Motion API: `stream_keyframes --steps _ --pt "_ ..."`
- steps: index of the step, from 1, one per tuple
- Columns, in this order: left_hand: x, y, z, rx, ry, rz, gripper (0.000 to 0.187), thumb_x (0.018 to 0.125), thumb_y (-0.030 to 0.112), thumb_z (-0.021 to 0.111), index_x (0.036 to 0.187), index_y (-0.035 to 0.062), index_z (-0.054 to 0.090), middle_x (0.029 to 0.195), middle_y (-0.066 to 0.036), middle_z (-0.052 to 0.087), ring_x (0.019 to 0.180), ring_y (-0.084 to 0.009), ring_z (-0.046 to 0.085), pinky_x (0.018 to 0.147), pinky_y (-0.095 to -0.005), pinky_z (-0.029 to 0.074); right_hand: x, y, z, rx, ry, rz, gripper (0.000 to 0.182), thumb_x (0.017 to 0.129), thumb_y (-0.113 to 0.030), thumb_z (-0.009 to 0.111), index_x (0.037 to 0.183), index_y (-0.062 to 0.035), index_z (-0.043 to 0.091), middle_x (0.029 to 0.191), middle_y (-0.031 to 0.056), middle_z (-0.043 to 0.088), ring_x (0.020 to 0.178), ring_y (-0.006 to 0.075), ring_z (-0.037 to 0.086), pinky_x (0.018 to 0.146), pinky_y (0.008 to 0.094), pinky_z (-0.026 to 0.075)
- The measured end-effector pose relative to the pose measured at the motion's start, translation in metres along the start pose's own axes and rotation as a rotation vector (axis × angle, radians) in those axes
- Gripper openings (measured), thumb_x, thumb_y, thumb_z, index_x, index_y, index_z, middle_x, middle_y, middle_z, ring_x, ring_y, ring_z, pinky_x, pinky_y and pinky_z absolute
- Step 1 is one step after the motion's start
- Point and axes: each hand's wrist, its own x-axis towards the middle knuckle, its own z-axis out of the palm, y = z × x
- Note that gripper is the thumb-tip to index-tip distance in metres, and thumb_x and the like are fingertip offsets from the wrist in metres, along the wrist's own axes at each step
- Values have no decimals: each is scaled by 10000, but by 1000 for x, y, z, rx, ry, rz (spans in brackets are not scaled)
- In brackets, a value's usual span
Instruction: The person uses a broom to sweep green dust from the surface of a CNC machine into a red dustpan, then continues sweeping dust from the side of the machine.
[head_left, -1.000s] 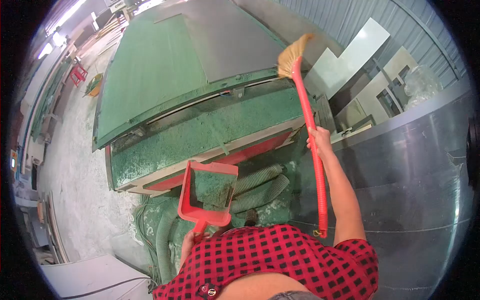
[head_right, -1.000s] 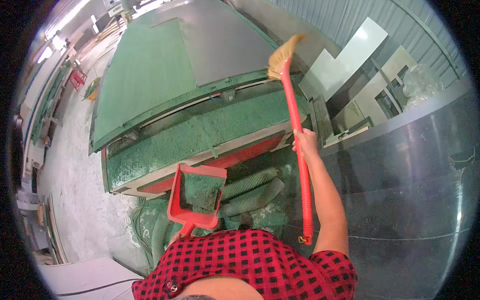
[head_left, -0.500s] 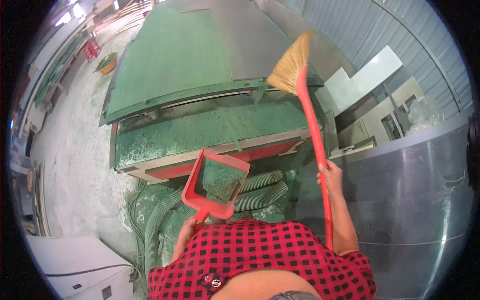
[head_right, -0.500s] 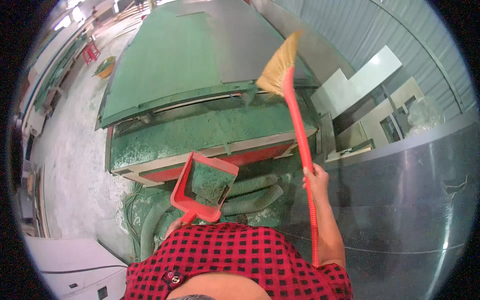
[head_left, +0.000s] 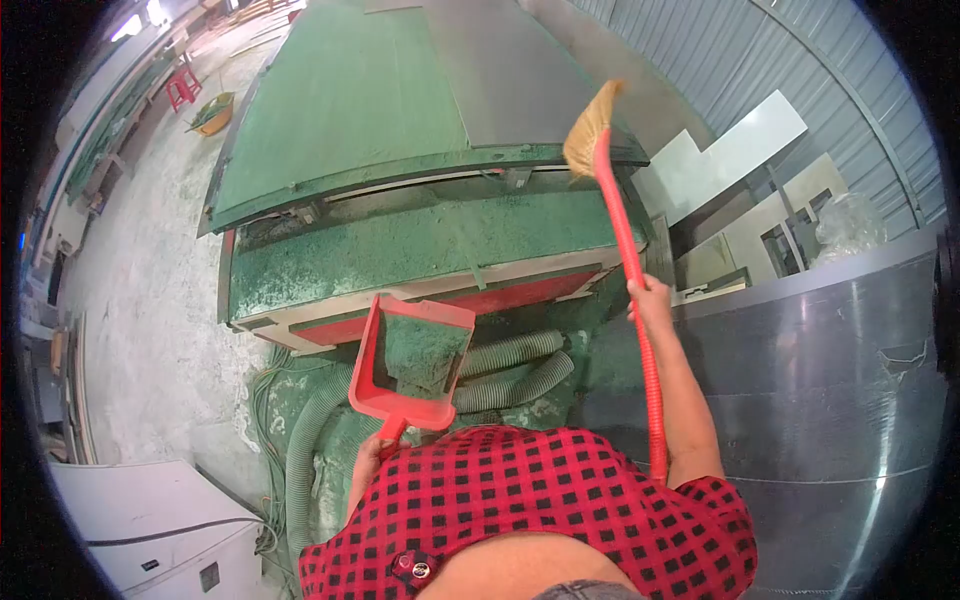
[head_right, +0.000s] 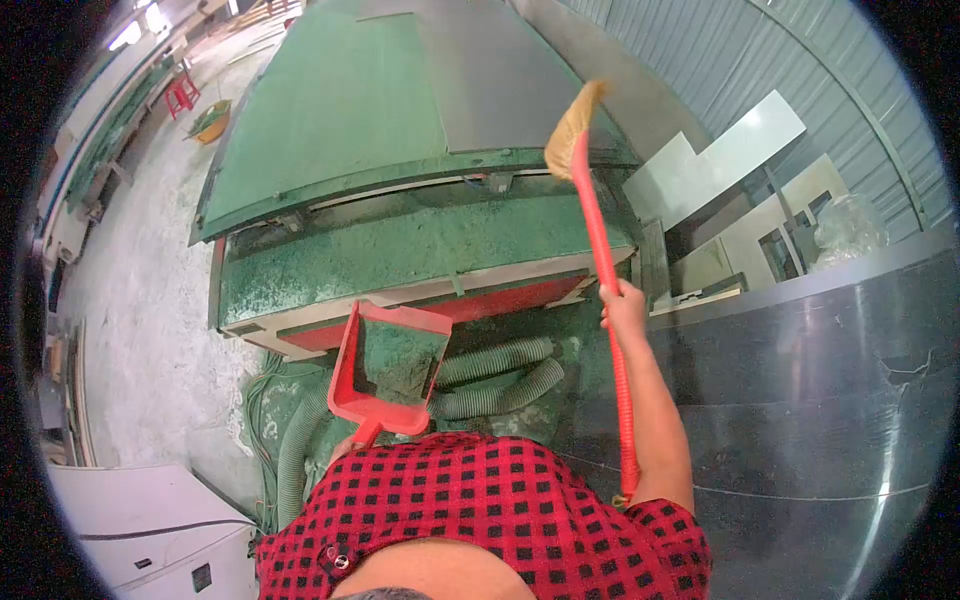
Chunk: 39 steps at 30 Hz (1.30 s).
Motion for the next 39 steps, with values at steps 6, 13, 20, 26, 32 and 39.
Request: stream_keyframes --steps 6,13,20,26,32,39 --pt "-10 -1 3 -65 43 -64 428 769 165 535 1161 5 473 946 -189 624 792 -263 635 718 -364 534 -38 -18 38 135 -248 7 265 849 -156 590 1077 -21 596 655 -10 508 492 65 483 387 228 421" --pt "-12 9 15 -312 57 -144 428 773 174 534 1161 4 469 958 -194 619 805 -272 632 721 -372 533 -75 -25 72 169 -361 -32 299 846 -163 599 1117 -38 581 708 -30 529 525 45 472 414 209 407" --pt "-8 -14 4 -396 87 -41 428 782 198 543 1156 3 474 955 -198 615 827 -292 626 738 -392 527 -40 -47 48 123 -178 -168 310 832 -145 616 1129 -60 592 696 -31 530 513 38 459 403 203 402" --pt "-4 -35 -13 -400 65 50 403 785 212 568 1120 1 494 941 -194 616 828 -293 624 758 -405 520 46 -79 31 -208 -9 -261 281 798 -219 630 1043 -81 623 658 40 556 512 127 532 440 292 431" --pt "-39 7 8 -399 194 -30 400 772 187 570 1119 3 490 931 -194 621 796 -288 628 725 -391 533 100 -81 80 -733 74 -427 252 751 -249 602 937 -80 586 791 174 623 736 374 599 647 460 466" --pt "-47 8 6 -636 253 -48 409 746 152 553 1121 9 474 908 -196 623 746 -270 637 683 -364 552 50 -110 145 -890 -107 -650 269 774 -272 571 984 -105 552 798 186 622 780 392 596 685 490 458"
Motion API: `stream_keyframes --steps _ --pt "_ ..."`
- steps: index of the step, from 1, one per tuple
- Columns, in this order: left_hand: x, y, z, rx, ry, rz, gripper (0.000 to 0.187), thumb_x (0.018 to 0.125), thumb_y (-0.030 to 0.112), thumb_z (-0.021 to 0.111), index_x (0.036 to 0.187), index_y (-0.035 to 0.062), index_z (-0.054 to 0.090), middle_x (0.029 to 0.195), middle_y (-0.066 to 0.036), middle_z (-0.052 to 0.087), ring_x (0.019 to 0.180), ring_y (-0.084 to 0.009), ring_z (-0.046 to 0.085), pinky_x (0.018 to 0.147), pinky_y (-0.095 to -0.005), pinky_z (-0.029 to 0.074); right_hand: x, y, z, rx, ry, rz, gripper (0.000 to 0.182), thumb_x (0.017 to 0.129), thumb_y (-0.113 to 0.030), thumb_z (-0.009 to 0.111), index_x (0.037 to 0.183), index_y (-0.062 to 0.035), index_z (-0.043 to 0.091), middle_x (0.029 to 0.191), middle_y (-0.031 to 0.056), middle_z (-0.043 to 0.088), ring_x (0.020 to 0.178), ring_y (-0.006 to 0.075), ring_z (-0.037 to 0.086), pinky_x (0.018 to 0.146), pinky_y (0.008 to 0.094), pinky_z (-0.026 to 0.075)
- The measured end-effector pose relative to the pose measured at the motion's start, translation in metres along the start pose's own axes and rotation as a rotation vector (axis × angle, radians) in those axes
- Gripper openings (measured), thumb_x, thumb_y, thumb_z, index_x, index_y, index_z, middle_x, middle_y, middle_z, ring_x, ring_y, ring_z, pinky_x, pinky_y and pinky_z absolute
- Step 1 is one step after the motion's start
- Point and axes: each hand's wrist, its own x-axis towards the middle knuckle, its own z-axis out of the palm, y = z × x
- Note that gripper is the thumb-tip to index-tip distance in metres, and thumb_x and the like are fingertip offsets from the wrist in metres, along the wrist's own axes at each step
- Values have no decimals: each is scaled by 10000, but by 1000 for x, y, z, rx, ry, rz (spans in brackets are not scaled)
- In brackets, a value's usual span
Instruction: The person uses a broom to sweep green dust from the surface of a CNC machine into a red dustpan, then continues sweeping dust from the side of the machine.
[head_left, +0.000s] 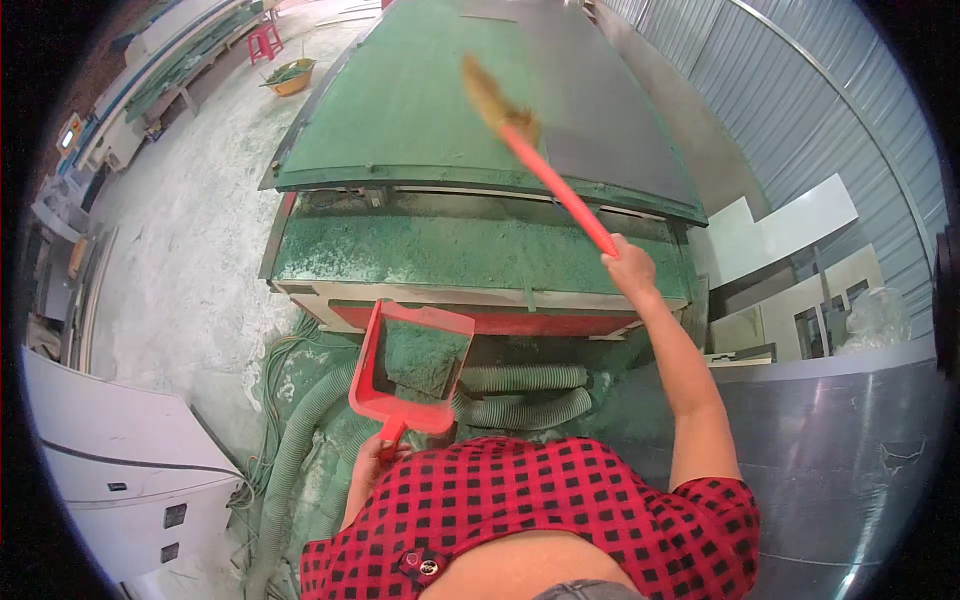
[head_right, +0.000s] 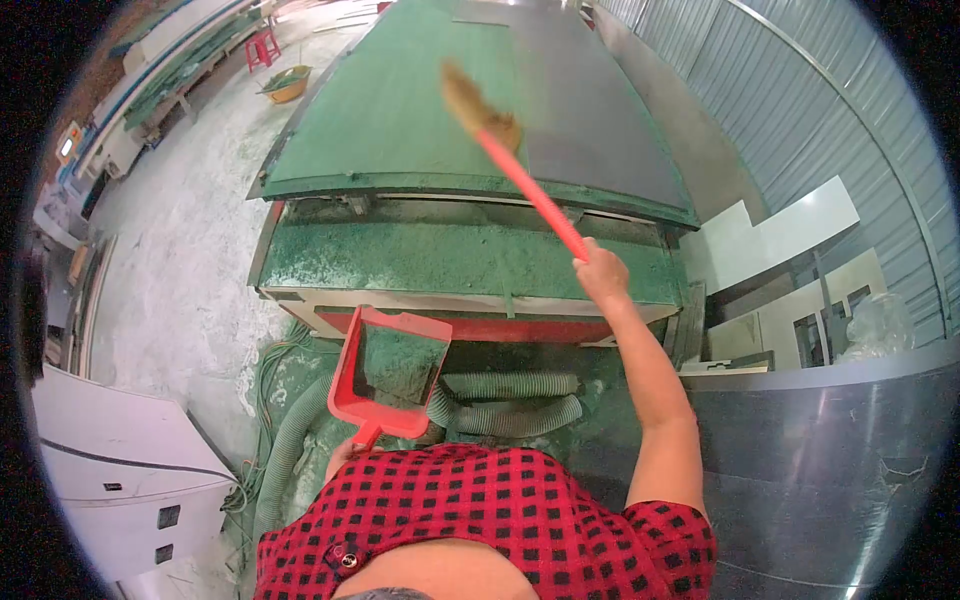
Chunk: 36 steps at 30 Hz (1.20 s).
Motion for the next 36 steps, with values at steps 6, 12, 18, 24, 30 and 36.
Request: stream_keyframes --steps 6,12,18,24,30,36 --pt "-1 5 5 56 57 39 405 747 151 542 1120 11 471 901 -175 627 722 -246 642 665 -350 547 -45 11 -8 66 50 -165 426 766 -309 595 1164 -168 541 815 184 613 780 382 593 677 474 455" --pt "5 -1 -9 26 -30 48 398 761 180 547 1119 21 475 899 -163 632 714 -237 645 635 -315 531 -35 23 -22 72 157 -72 462 764 -299 606 1201 -173 524 825 189 608 779 376 591 667 469 455" --pt "1 0 -12 73 16 49 399 768 184 542 1128 27 470 909 -159 634 726 -235 650 631 -313 526 -16 25 -2 -87 81 -35 389 772 -280 591 1134 -155 522 778 182 614 742 385 597 649 488 456" --pt "5 0 -18 57 -22 2 408 762 193 546 1130 34 470 910 -159 636 733 -234 651 645 -320 532 -19 -26 23 -71 -28 -142 395 769 -283 587 1126 -139 498 773 177 617 736 379 601 652 491 461" --pt "9 1 -25 72 -30 8 397 760 190 547 1119 37 473 904 -161 635 740 -243 648 649 -327 533 -47 -36 12 16 6 -282 422 768 -287 599 1157 -147 518 806 175 615 752 360 602 662 462 468" --pt "10 5 -31 36 -3 11 392 763 186 544 1118 35 471 896 -161 627 735 -254 636 639 -352 531 -49 -40 -7 225 122 -273 429 753 -298 628 1152 -151 568 838 166 621 794 352 601 686 424 468"
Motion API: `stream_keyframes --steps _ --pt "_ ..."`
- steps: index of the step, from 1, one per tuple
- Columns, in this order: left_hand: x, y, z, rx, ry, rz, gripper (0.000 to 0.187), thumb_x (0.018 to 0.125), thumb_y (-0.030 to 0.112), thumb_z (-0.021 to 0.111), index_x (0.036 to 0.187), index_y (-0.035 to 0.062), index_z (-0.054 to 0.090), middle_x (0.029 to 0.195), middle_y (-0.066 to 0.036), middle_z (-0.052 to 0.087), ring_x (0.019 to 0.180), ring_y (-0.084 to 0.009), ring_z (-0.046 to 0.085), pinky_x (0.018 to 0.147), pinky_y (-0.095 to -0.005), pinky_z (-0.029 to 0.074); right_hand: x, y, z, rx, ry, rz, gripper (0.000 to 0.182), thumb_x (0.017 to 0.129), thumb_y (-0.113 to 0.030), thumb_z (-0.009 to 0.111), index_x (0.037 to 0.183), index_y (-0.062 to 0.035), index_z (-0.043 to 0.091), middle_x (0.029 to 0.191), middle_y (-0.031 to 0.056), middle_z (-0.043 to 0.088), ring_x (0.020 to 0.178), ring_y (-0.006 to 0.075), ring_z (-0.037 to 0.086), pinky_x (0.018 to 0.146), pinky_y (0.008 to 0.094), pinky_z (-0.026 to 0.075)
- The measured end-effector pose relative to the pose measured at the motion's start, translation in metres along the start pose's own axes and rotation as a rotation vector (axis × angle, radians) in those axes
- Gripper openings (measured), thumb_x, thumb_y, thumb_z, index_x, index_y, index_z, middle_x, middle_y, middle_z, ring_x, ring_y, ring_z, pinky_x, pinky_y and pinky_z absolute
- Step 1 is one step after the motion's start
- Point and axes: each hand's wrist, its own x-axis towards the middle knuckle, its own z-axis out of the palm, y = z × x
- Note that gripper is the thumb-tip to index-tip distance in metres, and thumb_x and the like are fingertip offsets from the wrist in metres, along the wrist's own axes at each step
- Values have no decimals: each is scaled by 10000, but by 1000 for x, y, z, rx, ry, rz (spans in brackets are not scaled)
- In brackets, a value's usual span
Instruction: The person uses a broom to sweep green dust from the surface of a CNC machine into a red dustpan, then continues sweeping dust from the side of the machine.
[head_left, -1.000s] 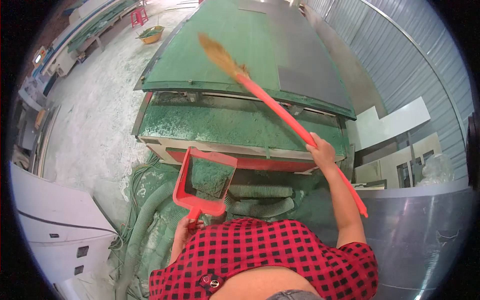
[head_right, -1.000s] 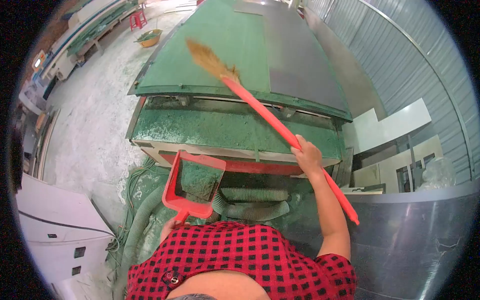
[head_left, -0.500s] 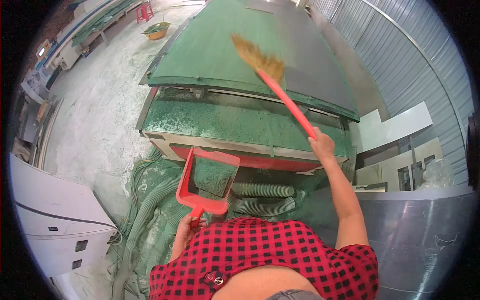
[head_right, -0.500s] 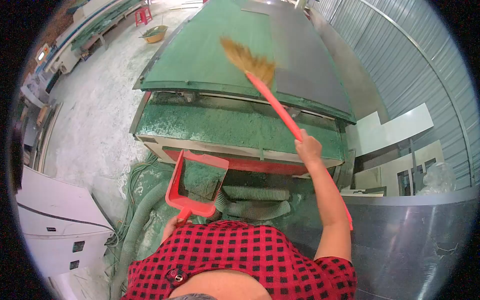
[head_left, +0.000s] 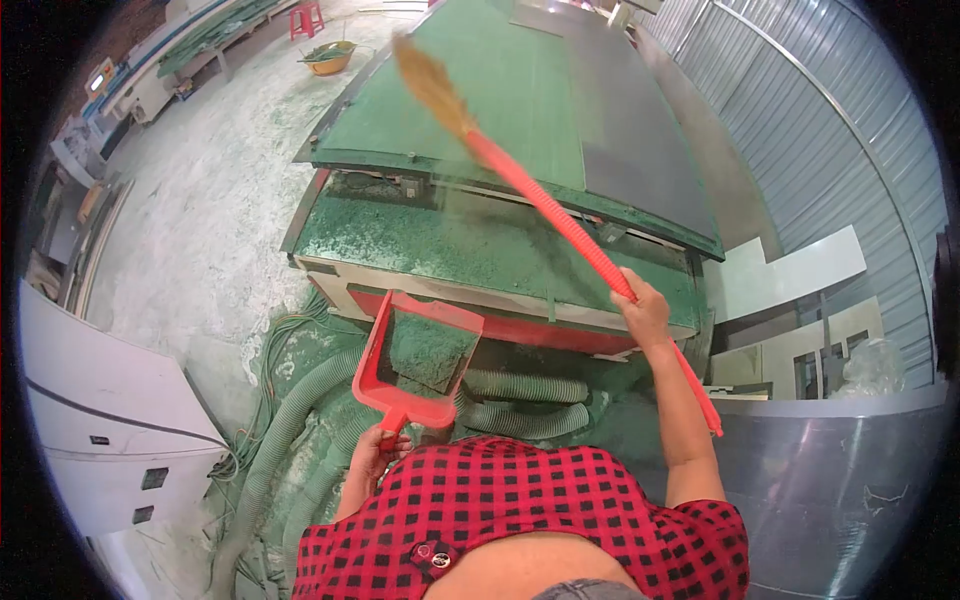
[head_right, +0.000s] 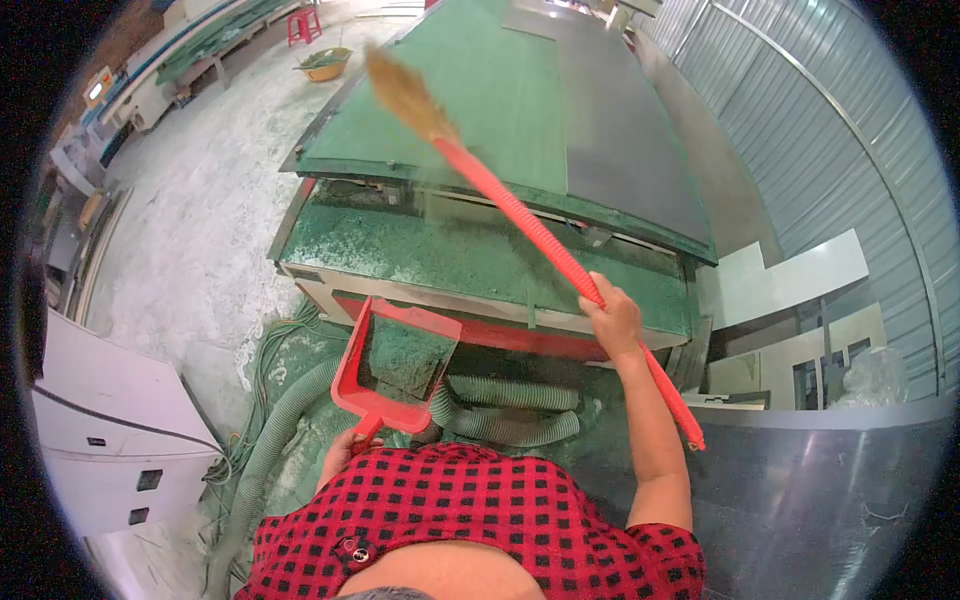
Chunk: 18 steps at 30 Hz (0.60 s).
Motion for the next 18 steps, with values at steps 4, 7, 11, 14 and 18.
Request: stream_keyframes --steps 4,7,11,14,18 --pt "-3 5 -3 -21 9 17 387 774 180 533 1125 32 470 899 -169 621 740 -266 633 624 -353 533 32 1 -6 6 61 94 455 734 -294 650 1160 -155 572 889 166 632 850 357 600 713 424 464" --pt "-14 11 -2 -50 31 31 383 779 178 528 1127 29 471 899 -177 618 747 -275 634 623 -357 537 60 5 -2 -71 57 149 412 754 -305 616 1132 -149 571 894 172 631 866 365 597 728 459 454" --pt "-20 12 -13 -102 28 74 383 780 181 528 1127 26 474 894 -175 621 753 -275 636 633 -361 541 95 8 29 -263 -23 214 294 779 -296 570 1014 -121 555 841 178 629 814 386 601 695 494 455" --pt "-15 7 -30 -85 40 78 375 782 184 530 1114 20 477 884 -171 624 752 -271 636 639 -366 541 96 0 63 -324 -66 184 265 778 -284 565 972 -106 538 802 184 627 777 397 602 671 503 458" --pt "-13 6 -44 -155 91 84 350 783 179 532 1084 10 478 892 -174 628 753 -271 637 638 -369 538 85 -40 80 -317 -157 70 286 768 -266 575 999 -103 535 777 182 626 762 387 606 669 493 464"
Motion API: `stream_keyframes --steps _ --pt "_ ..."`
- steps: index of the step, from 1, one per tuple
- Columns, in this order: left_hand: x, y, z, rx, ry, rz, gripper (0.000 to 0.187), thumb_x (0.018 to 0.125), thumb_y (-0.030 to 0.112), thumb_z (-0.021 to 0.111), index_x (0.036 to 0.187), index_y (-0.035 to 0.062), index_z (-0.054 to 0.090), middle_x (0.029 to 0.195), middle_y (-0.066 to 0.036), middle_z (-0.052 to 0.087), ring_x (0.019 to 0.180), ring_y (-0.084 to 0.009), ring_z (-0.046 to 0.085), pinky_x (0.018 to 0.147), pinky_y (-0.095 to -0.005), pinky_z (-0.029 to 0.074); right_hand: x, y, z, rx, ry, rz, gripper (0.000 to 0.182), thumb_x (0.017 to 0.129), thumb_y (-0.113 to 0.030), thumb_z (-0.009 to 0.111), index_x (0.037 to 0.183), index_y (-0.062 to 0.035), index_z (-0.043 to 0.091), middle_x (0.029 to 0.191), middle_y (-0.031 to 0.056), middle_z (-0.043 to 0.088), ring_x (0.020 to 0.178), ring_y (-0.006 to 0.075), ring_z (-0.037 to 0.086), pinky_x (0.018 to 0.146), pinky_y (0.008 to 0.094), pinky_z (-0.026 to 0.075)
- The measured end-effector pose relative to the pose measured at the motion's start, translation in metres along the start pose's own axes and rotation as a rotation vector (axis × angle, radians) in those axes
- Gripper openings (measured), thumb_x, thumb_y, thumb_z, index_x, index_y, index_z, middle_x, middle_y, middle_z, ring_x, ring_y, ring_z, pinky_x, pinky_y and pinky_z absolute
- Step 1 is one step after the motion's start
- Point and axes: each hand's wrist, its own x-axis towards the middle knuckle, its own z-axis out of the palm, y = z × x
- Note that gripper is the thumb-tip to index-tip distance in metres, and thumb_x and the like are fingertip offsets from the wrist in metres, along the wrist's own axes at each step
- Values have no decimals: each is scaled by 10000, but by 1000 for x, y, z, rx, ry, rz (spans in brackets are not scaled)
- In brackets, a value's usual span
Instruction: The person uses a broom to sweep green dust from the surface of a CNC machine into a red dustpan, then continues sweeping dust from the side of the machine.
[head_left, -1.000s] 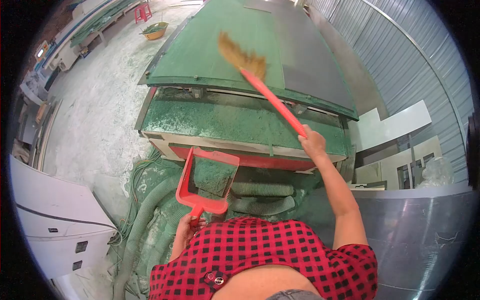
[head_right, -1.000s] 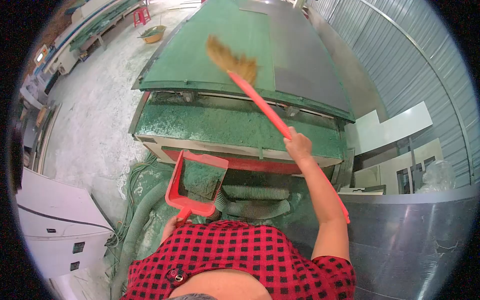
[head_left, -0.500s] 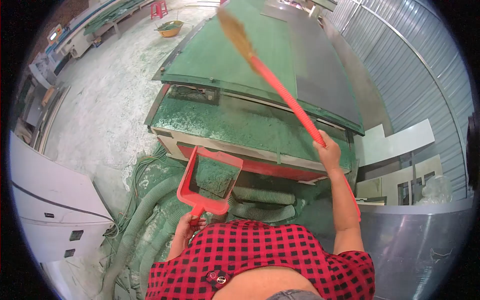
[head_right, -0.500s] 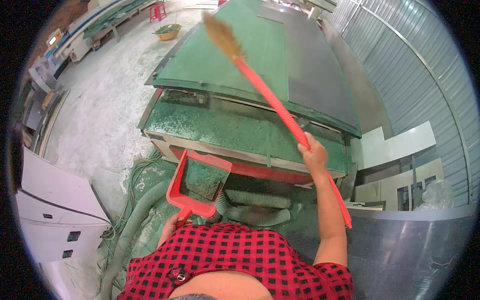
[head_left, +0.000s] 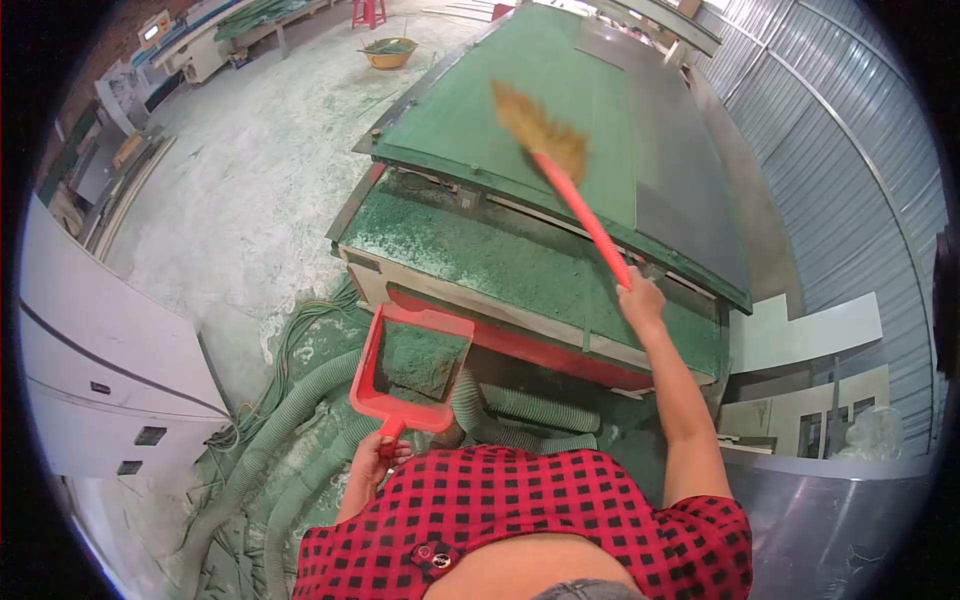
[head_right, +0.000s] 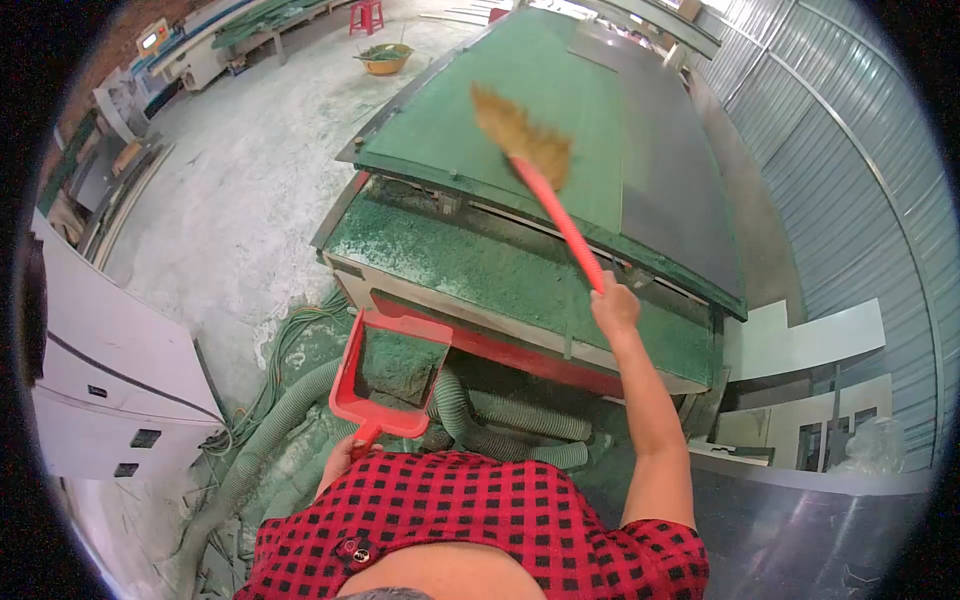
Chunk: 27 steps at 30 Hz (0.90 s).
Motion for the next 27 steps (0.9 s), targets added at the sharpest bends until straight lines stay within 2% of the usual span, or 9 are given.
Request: stream_keyframes --steps 3,6,8,10,12,19,24,25,27 --pt "3 4 -3 -6 -5 13 338 783 173 529 1075 10 479 900 -179 628 751 -272 638 631 -368 537 -7 -15 -4 77 -102 -82 355 757 -250 596 1083 -119 540 813 183 625 785 369 608 696 475 466" --pt "1 15 8 2 34 25 337 784 172 527 1078 13 484 900 -180 629 742 -270 635 626 -364 537 -20 -12 -10 216 -75 -177 449 738 -256 626 1162 -138 535 878 179 629 840 348 606 734 448 467" --pt "2 19 12 3 76 18 340 784 172 527 1081 14 487 898 -179 629 734 -268 633 625 -363 536 -30 -7 -12 289 -10 -192 464 732 -273 635 1166 -136 543 902 177 629 862 346 602 743 438 464" --pt "7 20 12 22 18 38 348 781 176 533 1086 12 491 896 -180 629 732 -268 631 625 -365 535 -30 -6 -20 364 50 -216 479 726 -289 644 1170 -134 551 925 174 630 885 344 597 752 428 461" --pt "8 21 13 8 16 35 350 780 174 533 1086 11 492 897 -180 630 733 -270 632 627 -368 535 -28 -6 -30 498 57 -126 448 722 -301 654 1132 -137 580 946 164 631 888 345 598 754 416 455" --pt "11 24 3 -9 7 54 362 764 187 535 1079 13 496 905 -181 628 743 -270 634 647 -382 534 39 -2 -48 424 140 11 380 745 -312 620 1089 -154 600 902 160 634 855 343 605 733 432 451" --pt "1 21 -13 -26 50 98 378 755 197 541 1079 9 489 906 -181 627 748 -272 634 654 -380 537 97 9 -25 157 176 190 288 769 -275 563 997 -108 618 867 178 641 855 369 603 734 461 458" --pt "1 19 -19 -53 44 91 384 753 199 544 1081 8 487 903 -177 628 748 -272 634 656 -379 538 106 6 -18 107 149 232 243 778 -257 547 935 -86 619 865 180 642 855 382 603 739 479 461" --pt "-7 19 -20 -75 73 104 398 753 200 547 1095 6 486 900 -174 628 751 -269 634 661 -378 537 120 -3 4 81 99 236 247 777 -249 551 944 -78 609 866 184 641 852 379 606 738 481 466"
